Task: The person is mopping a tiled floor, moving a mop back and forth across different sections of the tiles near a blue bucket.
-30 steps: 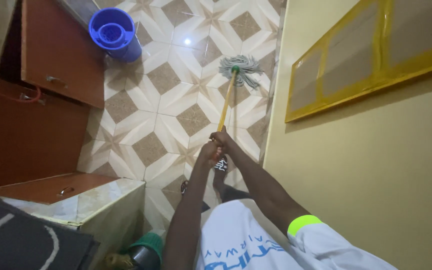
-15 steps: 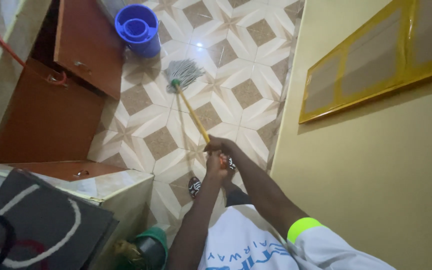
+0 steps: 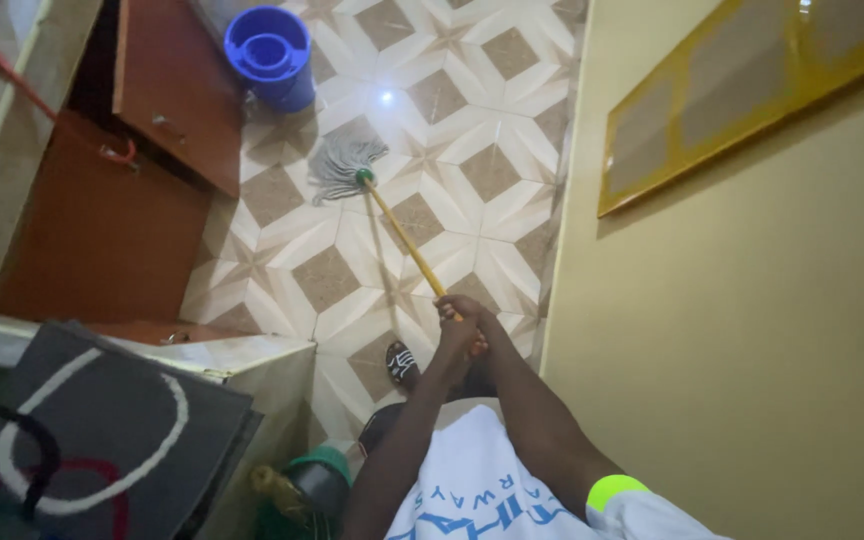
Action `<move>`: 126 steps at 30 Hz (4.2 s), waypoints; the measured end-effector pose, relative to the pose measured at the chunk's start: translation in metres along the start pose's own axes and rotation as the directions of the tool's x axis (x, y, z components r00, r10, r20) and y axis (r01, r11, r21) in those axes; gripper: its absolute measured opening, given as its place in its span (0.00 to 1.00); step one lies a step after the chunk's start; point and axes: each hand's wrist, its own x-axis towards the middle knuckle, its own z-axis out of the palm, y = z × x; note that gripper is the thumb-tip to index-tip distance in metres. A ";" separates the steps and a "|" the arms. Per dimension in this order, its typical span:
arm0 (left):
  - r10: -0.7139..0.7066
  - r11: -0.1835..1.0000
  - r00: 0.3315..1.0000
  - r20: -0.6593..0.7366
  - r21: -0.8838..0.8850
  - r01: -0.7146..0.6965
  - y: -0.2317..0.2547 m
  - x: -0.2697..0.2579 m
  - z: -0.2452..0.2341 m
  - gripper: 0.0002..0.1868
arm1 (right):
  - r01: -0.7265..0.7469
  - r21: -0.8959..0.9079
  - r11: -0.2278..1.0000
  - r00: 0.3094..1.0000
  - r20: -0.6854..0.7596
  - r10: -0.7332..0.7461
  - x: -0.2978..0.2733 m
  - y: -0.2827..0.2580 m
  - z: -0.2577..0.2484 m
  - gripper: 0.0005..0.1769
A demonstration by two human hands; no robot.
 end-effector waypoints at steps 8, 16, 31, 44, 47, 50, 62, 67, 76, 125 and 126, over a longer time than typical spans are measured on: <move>-0.217 0.946 0.954 0.207 0.287 0.152 -0.024 0.003 0.041 0.12 | 0.176 0.055 0.983 0.953 -0.260 -0.156 -0.066 0.000 -0.050 0.16; -0.462 0.886 0.869 0.177 0.049 0.461 -0.093 -0.025 0.036 0.07 | 0.185 0.090 0.979 0.920 -0.367 -0.141 -0.106 0.051 -0.097 0.16; -0.288 0.616 0.855 0.431 -0.600 0.511 -0.059 -0.103 -0.044 0.16 | -0.047 -0.548 0.835 0.826 -0.491 -0.276 -0.057 0.083 -0.028 0.13; -0.091 0.544 0.995 0.034 -0.836 0.078 -0.095 -0.159 -0.145 0.15 | -0.266 -0.789 0.554 0.939 -0.342 -0.037 0.026 0.182 0.065 0.17; -0.115 0.543 0.993 -0.016 -0.839 0.049 -0.096 -0.158 -0.146 0.14 | -0.332 -0.746 0.577 0.942 -0.297 0.158 0.032 0.187 0.076 0.17; -0.191 0.595 0.981 -0.018 -0.797 0.102 -0.104 -0.157 -0.144 0.11 | -0.352 -0.702 0.619 0.936 -0.252 0.247 0.025 0.192 0.074 0.17; -0.251 0.819 0.946 0.203 -0.476 0.320 -0.195 -0.140 -0.039 0.08 | -0.191 -0.223 0.956 0.981 -0.080 0.177 -0.088 0.198 -0.054 0.22; -0.354 0.904 0.926 0.132 -0.205 0.375 -0.227 -0.163 -0.005 0.15 | 0.044 -0.009 0.999 0.972 -0.230 -0.045 -0.134 0.223 -0.115 0.17; -0.504 0.498 0.589 0.631 -0.345 0.796 -0.240 -0.166 -0.008 0.15 | 0.211 0.051 0.976 0.966 -0.161 -0.200 -0.193 0.229 -0.156 0.09; 0.101 0.932 0.980 -0.173 -0.327 -0.154 0.061 -0.084 -0.107 0.44 | -0.023 -0.293 0.956 0.984 0.163 0.074 0.066 0.038 0.091 0.13; 0.110 0.932 0.983 -0.150 -0.329 -0.154 0.063 -0.061 -0.107 0.40 | 0.004 -0.296 0.955 0.987 0.156 0.044 0.068 0.027 0.089 0.13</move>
